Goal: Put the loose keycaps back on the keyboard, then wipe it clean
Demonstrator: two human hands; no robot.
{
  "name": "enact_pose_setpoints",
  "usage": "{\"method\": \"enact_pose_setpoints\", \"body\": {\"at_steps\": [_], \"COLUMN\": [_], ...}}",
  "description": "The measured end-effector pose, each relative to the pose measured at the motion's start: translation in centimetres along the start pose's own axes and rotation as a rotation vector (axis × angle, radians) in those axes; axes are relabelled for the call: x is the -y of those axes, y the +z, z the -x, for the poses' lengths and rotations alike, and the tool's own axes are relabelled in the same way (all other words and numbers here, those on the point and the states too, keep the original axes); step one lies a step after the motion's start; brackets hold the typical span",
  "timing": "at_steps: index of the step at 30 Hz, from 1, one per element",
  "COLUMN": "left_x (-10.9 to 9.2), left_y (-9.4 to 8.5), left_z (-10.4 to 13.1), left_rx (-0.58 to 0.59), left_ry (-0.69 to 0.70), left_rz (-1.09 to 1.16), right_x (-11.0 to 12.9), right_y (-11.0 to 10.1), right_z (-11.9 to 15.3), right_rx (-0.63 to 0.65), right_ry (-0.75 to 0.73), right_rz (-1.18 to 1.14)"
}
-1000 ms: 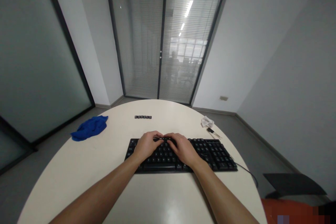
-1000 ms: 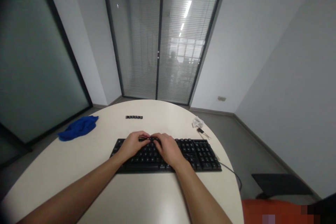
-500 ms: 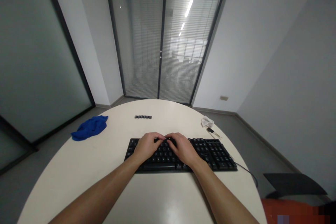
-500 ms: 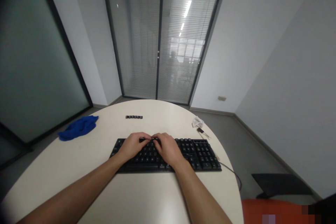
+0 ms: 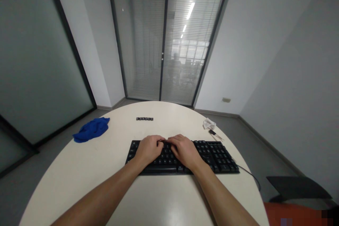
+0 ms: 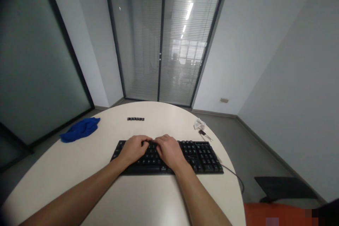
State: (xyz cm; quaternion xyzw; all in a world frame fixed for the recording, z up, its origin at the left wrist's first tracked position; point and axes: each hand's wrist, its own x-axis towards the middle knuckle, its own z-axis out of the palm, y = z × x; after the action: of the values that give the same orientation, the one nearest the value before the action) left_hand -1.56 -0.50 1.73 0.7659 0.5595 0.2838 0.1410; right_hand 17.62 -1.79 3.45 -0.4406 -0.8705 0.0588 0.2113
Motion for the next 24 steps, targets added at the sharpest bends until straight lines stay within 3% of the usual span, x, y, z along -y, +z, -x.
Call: {"method": "enact_pose_setpoints", "body": {"at_steps": [6, 17, 24], "left_x": [-0.4, 0.7, 1.4], "left_y": [-0.5, -2.2, -2.3], "left_z": [0.4, 0.0, -0.1], "left_rx": [0.066, 0.208, 0.236], "left_ry": [0.125, 0.368, 0.413], "left_rz": [-0.111, -0.172, -0.123], "right_x": [0.7, 2.0, 3.3], "right_y": [-0.8, -1.1, -0.5], "right_z": [0.0, 0.2, 0.5], "right_rx": [0.072, 0.109, 0.097], "right_ry": [-0.026, 0.005, 0.062], "right_rz": [0.094, 0.126, 0.142]}}
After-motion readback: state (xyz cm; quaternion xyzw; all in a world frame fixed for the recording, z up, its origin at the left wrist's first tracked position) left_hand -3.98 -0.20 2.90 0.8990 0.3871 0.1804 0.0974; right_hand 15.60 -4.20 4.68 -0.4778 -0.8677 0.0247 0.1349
